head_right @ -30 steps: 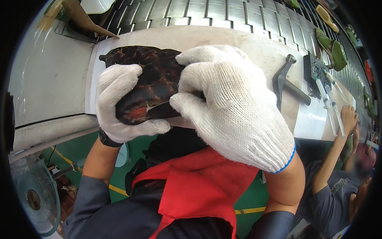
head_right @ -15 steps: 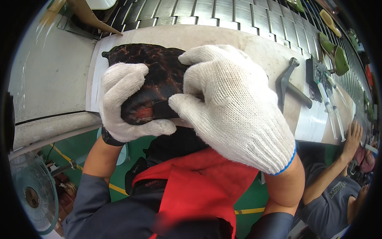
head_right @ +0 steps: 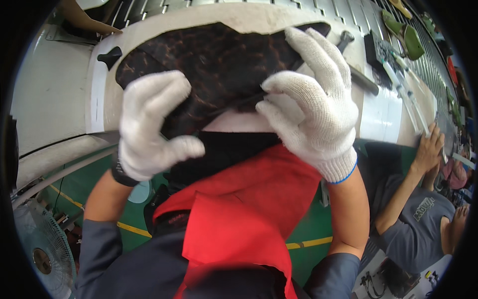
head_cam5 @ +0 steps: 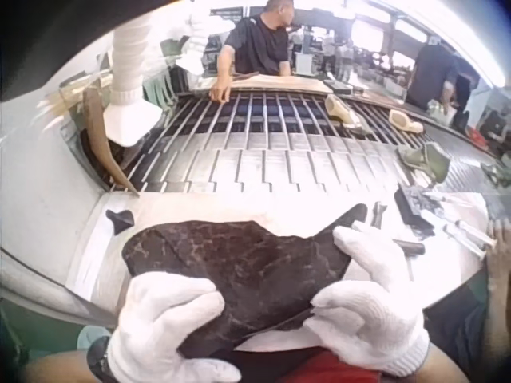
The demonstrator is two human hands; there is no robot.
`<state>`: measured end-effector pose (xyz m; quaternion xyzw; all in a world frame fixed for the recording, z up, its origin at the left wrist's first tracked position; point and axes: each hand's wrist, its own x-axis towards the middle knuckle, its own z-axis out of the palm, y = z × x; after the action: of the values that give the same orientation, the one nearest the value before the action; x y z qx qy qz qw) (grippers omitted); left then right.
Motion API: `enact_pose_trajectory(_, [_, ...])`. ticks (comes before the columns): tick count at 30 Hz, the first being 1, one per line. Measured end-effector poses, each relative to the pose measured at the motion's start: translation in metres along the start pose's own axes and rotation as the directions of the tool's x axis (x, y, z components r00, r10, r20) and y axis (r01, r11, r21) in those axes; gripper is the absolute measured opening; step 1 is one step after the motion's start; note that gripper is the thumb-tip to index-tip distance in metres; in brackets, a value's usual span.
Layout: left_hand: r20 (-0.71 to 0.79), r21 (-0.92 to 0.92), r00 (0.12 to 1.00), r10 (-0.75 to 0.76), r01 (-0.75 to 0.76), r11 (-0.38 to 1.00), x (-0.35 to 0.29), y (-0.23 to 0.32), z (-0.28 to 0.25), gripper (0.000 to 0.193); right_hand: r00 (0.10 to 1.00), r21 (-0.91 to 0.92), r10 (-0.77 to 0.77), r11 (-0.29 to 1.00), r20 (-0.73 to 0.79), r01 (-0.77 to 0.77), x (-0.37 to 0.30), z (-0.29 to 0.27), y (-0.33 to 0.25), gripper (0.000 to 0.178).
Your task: The person attaches soles and heel pieces onto shoe lasts, hammering the edges with a hammer, pressing the parts into place by hand, and placing the assembled footwear onto the conveyor belt.
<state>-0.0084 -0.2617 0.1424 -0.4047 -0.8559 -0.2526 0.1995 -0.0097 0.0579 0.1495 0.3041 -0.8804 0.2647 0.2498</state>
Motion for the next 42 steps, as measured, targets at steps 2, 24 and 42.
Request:
enact_pose_trajectory(2, [0.100,-0.017,0.995,0.028,-0.027,0.999,0.019,-0.004,-0.010,0.084,1.000,-0.046,-0.013,0.999,0.003,0.013,-0.011,0.001,0.002,0.046])
enact_pose_trajectory(24, [0.356,-0.094,0.927,-0.118,0.161,0.982,0.081,0.019,0.019,0.099,0.999,-0.131,-0.007,0.991,0.032,0.011,-0.002,0.014,-0.017,0.017])
enact_pose_trajectory(42, [0.279,-0.206,0.951,0.134,-0.077,0.975,0.115,0.007,0.023,0.092,0.994,-0.058,-0.016,0.998,0.111,0.022,-0.010,-0.002,0.005,0.032])
